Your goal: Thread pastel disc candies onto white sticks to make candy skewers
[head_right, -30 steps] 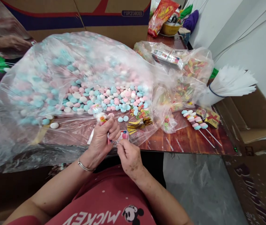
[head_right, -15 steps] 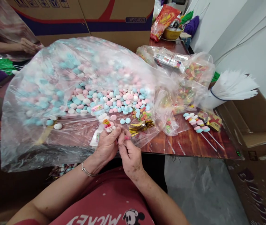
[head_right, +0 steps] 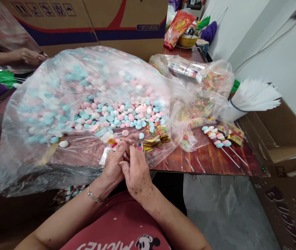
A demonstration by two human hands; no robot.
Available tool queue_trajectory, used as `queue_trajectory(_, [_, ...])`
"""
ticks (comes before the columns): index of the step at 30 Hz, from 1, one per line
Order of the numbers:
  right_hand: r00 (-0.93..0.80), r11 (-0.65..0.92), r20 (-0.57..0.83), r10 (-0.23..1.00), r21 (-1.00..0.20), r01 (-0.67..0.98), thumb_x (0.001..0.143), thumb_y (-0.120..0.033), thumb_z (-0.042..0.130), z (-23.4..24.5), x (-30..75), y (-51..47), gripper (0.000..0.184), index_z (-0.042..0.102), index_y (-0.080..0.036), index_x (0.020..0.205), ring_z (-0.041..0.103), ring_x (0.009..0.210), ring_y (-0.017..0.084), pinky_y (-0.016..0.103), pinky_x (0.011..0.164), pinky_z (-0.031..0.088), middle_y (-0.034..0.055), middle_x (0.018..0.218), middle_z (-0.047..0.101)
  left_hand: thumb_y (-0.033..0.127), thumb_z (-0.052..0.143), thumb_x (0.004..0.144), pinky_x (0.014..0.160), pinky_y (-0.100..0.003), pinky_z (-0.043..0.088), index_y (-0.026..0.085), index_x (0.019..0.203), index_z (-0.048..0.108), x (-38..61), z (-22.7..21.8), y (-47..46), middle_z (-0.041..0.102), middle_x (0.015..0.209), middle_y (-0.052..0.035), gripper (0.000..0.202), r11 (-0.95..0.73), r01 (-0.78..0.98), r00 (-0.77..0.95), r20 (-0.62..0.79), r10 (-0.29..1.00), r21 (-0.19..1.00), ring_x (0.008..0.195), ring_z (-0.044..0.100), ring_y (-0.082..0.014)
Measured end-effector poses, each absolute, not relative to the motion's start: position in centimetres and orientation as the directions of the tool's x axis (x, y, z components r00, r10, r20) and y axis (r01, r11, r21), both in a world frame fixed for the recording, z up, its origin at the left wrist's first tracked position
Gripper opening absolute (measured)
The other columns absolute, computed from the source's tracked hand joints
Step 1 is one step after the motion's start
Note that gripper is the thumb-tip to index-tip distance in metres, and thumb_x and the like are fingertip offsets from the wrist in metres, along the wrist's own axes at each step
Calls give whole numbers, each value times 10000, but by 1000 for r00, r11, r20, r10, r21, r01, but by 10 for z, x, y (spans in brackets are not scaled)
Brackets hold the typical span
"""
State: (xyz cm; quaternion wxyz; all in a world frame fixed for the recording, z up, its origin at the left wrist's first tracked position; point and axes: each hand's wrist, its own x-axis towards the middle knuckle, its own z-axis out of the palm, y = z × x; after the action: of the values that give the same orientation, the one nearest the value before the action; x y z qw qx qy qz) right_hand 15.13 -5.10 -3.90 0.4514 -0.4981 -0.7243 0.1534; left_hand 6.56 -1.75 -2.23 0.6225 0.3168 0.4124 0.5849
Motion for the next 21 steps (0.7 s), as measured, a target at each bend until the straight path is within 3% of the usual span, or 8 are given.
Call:
queue_trajectory(4, [-148, 474, 502, 852, -619, 626, 994, -168, 323, -39, 151, -44, 371, 543, -135, 1291, 637, 994, 230, 362, 858, 552, 156, 1072, 667, 450, 684, 863, 1095, -371, 419, 199, 965, 741, 65, -24, -26, 713, 1147, -85, 277, 57, -395, 23, -52, 998, 917, 1160, 621, -224])
queue_trajectory(7, [-217, 526, 540, 813, -521, 672, 974, -153, 332, -37, 164, -43, 304, 603, -139, 1112, 621, 875, 216, 332, 770, 528, 123, 945, 665, 431, 736, 816, 1134, -420, 388, 208, 996, 751, 45, -14, -25, 688, 1226, -103, 288, 11, -271, 129, 25, 991, 963, 1254, 567, -264])
queue_trajectory(9, [-312, 556, 517, 797, -428, 712, 967, -151, 351, -32, 176, -43, 256, 606, -158, 955, 588, 776, 195, 302, 689, 481, 84, 840, 641, 424, 861, 667, 1082, -459, 449, 210, 1123, 730, 19, -1, -17, 674, 1273, -137, 521, 100, -221, 352, -16, 936, 970, 1232, 591, -314])
queue_trajectory(12, [-464, 623, 480, 744, -250, 741, 957, -115, 364, -23, 191, -44, 271, 572, -186, 798, 524, 696, 178, 298, 629, 393, 46, 743, 593, 773, 719, 618, 953, -507, 543, 202, 1168, 722, -20, 19, 1, 708, 1204, -192, 793, 186, -376, 410, -17, 912, 908, 1139, 658, -371])
queue_trajectory(14, [-554, 686, 474, 684, -161, 710, 957, -101, 364, -17, 194, -46, 280, 568, -184, 783, 503, 703, 183, 311, 639, 367, 46, 742, 585, 813, 594, 708, 953, -511, 543, 189, 1105, 753, -33, 27, 10, 732, 1149, -202, 757, 218, -353, 414, -57, 908, 910, 1126, 673, -363])
queue_trajectory(16, [-617, 731, 470, 631, -96, 675, 962, -98, 353, -13, 192, -47, 287, 573, -176, 795, 482, 707, 191, 325, 651, 351, 51, 749, 575, 655, 718, 736, 892, -448, 575, 217, 1060, 767, -32, 28, 12, 767, 1062, -169, 547, 309, -143, 578, -174, 798, 940, 1022, 722, -314])
queue_trajectory(18, [-646, 748, 465, 605, -53, 662, 973, -111, 345, -11, 188, -47, 296, 570, -173, 792, 463, 700, 196, 339, 656, 336, 52, 739, 556, 506, 773, 757, 807, -399, 594, 236, 955, 772, -23, 23, 10, 785, 957, -127, 335, 383, 94, 735, -324, 596, 919, 914, 742, -272])
queue_trajectory(21, [-686, 766, 436, 582, -12, 642, 983, -129, 346, -9, 186, -48, 296, 564, -173, 786, 455, 695, 201, 351, 660, 320, 51, 727, 543, 540, 741, 770, 651, -311, 573, 193, 803, 725, -10, 10, 1, 746, 752, -73, 349, 503, 184, 842, -399, 363, 845, 679, 713, -204])
